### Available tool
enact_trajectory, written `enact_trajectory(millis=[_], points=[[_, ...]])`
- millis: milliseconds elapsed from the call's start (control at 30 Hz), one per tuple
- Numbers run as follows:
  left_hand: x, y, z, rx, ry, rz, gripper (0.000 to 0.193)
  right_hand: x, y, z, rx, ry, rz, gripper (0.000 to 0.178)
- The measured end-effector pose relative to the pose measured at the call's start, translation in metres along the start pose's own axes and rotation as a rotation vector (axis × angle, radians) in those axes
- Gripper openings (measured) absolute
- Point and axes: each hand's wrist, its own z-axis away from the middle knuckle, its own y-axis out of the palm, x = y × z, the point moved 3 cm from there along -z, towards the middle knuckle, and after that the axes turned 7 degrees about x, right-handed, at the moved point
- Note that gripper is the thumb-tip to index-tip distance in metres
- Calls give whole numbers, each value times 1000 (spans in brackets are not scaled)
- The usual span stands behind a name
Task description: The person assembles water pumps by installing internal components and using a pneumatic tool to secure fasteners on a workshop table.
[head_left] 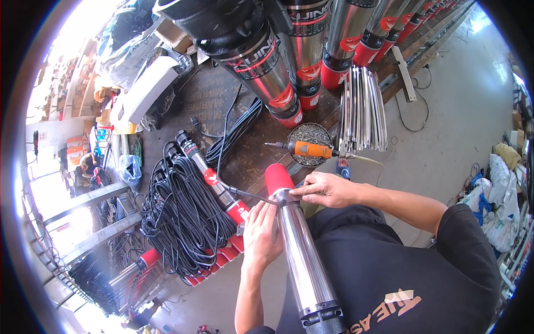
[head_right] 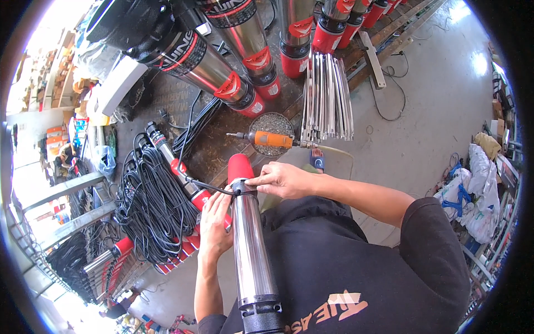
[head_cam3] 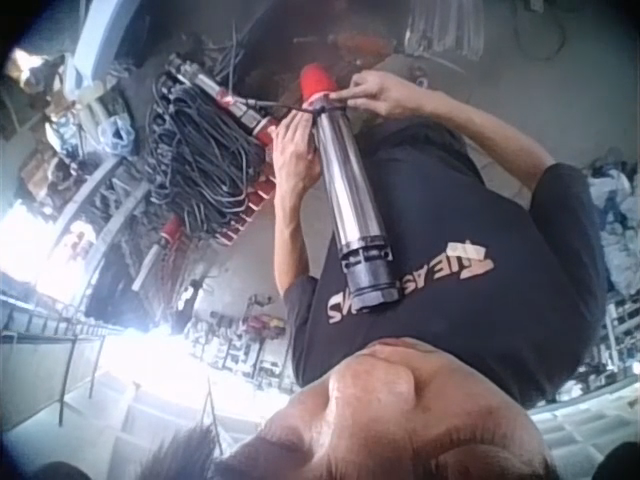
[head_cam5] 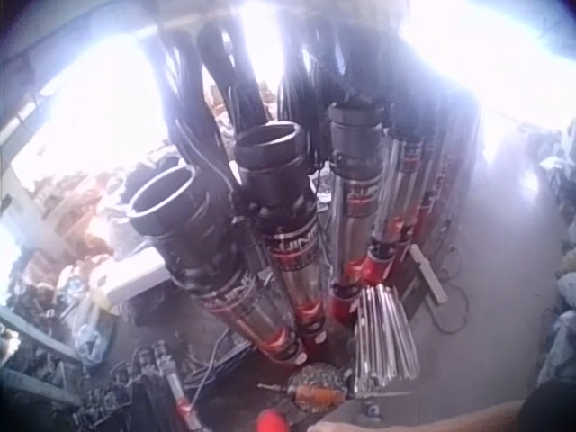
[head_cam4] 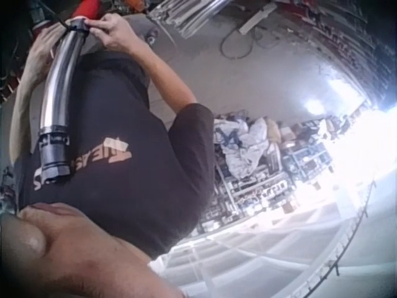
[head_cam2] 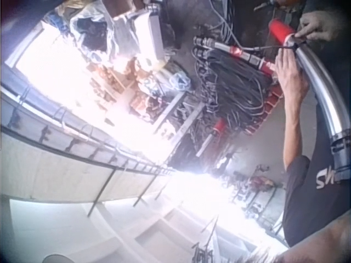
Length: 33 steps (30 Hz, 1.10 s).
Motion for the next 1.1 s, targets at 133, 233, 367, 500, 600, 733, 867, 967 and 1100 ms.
enact_trajectory(millis=[133,233,367,500,600,733,867,967,1100], points=[[-8,9,-2,-132,-23,-179,57,17,5,8,-101,29,192,44],[3,31,1,-292,-25,-76,51,23,15,10,-114,-26,368,53],[3,37,8,-388,-30,88,53,42,6,-3,66,-151,624,53],[9,45,12,-439,-64,187,58,35,-4,-46,374,-366,878,27],[14,50,18,-460,-93,288,57,45,-17,-85,532,-643,893,14],[25,75,30,-533,-166,442,53,43,-17,-115,456,-825,844,43],[30,76,31,-602,-169,544,46,34,-1,-129,600,-716,417,86],[41,70,37,-691,-163,625,41,25,19,-126,559,-641,126,101],[92,21,16,-823,-14,728,35,18,25,-164,167,-451,92,80]])
